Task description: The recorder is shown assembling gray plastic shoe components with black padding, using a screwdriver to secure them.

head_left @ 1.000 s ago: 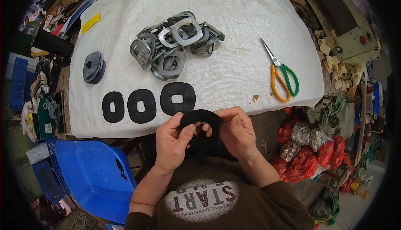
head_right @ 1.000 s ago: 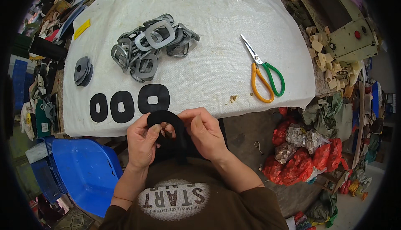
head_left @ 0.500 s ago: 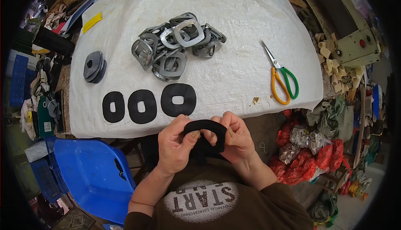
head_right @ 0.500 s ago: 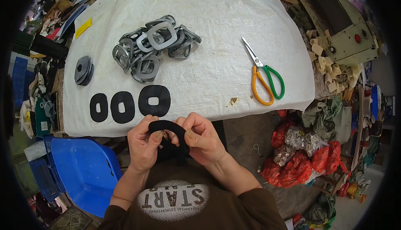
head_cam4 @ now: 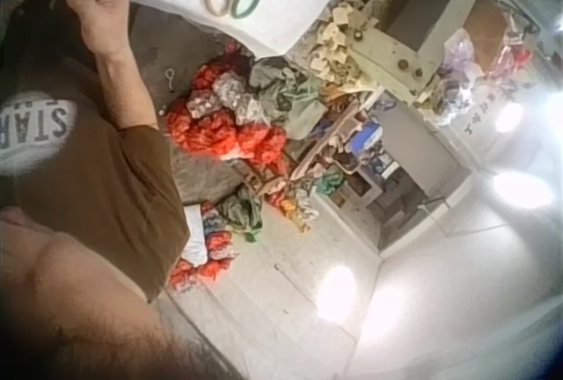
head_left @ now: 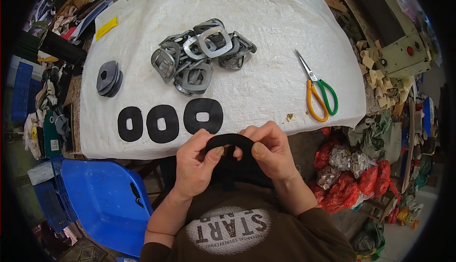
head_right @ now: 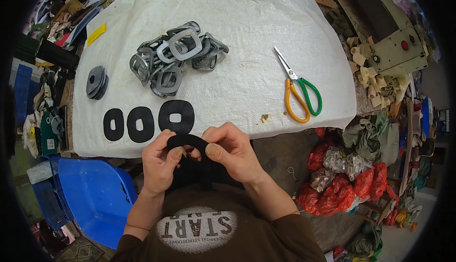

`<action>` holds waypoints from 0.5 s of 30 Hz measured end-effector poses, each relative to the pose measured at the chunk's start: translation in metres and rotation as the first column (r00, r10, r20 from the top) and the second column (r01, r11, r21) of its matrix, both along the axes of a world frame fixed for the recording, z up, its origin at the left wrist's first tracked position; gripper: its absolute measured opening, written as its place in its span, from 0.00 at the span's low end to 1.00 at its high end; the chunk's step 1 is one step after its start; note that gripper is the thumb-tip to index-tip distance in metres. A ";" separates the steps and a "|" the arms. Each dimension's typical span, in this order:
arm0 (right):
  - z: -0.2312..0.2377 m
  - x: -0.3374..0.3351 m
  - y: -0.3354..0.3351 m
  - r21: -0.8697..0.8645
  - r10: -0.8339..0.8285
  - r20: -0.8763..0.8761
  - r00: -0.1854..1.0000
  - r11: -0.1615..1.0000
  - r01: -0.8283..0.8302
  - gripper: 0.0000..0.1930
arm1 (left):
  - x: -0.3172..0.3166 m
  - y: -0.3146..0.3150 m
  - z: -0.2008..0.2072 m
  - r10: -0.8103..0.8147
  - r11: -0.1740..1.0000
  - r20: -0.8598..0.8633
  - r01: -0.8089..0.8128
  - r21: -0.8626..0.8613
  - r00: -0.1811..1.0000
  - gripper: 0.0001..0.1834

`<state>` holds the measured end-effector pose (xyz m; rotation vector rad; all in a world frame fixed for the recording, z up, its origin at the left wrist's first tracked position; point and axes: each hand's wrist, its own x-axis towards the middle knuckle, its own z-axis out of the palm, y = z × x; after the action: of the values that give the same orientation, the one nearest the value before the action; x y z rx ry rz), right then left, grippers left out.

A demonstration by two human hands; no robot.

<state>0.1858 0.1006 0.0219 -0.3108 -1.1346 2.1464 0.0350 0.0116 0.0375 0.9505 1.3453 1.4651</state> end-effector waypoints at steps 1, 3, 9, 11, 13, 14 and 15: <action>-0.001 -0.001 0.001 0.070 -0.017 -0.010 1.000 0.997 0.018 0.07 | -0.001 0.000 0.001 -0.004 1.000 -0.011 0.004 -0.008 1.000 0.14; 0.000 -0.001 -0.001 0.068 -0.014 -0.014 1.000 0.998 0.015 0.07 | -0.001 0.001 0.002 -0.011 1.000 -0.019 0.010 -0.002 1.000 0.14; 0.008 -0.009 -0.015 -0.253 -0.058 -0.058 0.997 0.967 0.041 0.08 | 0.003 0.001 -0.006 0.025 0.996 -0.103 -0.016 0.089 0.994 0.13; 0.009 -0.011 -0.018 -0.360 -0.049 -0.057 0.997 0.932 0.025 0.08 | 0.004 0.000 -0.006 0.057 0.991 -0.087 -0.045 0.125 0.995 0.13; 0.009 -0.012 -0.019 -0.408 -0.003 -0.138 0.990 0.911 -0.054 0.09 | 0.002 0.000 -0.006 0.063 0.992 -0.133 -0.047 0.120 0.989 0.13; 0.009 -0.012 -0.020 -0.407 -0.004 -0.138 0.990 0.912 -0.053 0.09 | 0.001 0.000 -0.006 0.062 0.992 -0.132 -0.047 0.121 0.989 0.13; 0.009 -0.012 -0.021 -0.425 0.006 -0.155 0.988 0.902 -0.072 0.09 | 0.000 0.000 -0.006 0.048 0.991 -0.175 -0.026 0.128 0.983 0.13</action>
<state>0.1742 0.0800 0.0308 -0.3156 -0.5758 2.4005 0.0347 0.0118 0.0320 1.1662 1.4184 1.5364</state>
